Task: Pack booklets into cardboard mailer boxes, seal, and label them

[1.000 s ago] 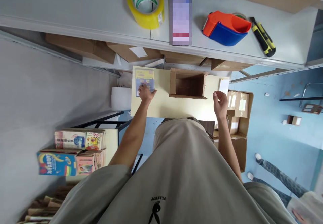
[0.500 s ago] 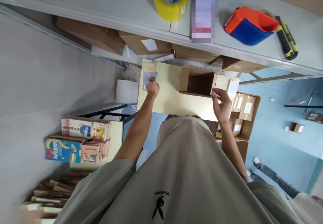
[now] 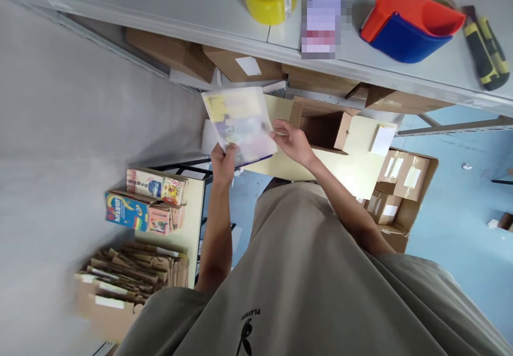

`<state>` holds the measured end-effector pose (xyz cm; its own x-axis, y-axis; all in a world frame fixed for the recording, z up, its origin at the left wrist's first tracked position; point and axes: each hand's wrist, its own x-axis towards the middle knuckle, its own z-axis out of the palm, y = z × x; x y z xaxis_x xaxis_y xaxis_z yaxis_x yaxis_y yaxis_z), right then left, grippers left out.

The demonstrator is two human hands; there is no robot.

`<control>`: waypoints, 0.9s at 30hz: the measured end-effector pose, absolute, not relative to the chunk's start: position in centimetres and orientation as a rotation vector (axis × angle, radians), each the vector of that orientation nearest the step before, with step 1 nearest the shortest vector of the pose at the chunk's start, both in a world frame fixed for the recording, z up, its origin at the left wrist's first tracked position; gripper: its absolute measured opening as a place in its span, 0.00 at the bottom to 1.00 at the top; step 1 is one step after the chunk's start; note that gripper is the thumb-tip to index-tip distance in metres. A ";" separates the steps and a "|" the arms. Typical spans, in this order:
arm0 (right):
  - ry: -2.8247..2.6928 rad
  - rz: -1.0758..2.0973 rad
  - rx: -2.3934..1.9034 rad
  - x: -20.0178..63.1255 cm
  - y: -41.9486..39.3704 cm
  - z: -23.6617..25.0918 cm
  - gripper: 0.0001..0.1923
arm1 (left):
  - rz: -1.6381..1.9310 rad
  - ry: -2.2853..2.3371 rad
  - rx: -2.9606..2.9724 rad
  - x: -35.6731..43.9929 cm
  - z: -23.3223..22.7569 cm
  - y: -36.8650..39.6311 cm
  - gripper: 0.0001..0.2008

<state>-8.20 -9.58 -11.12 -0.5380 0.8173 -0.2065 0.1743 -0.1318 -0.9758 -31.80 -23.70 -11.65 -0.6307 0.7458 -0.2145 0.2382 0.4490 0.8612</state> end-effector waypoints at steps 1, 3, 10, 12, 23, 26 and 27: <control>-1.645 1.739 -1.104 -8.0 -10.0 -10.8 0.42 | 1.158 2.068 0.793 -30.5 -10.6 -24.1 0.18; -1.645 1.729 -1.124 -7.1 -10.8 -9.9 0.43 | 1.181 1.966 0.765 -28.0 -8.8 -24.1 0.17; -1.515 1.562 -1.162 -0.1 -10.0 -7.5 0.43 | 1.010 1.754 0.835 -21.1 -6.4 -20.0 0.20; -1.496 1.490 -1.169 2.6 -8.6 -7.0 0.40 | 0.997 1.667 0.946 -20.1 -6.1 -18.2 0.21; -1.802 0.992 -1.120 9.4 -1.6 -6.1 0.32 | 0.259 1.521 1.727 -15.8 -12.5 -9.8 0.24; -2.025 1.024 -1.133 8.6 -1.3 -7.8 0.31 | 0.116 1.613 1.853 -16.3 -13.0 -10.1 0.24; -2.092 1.020 -1.146 8.6 -1.3 -8.1 0.30 | 0.105 1.645 1.866 -16.8 -12.9 -10.5 0.24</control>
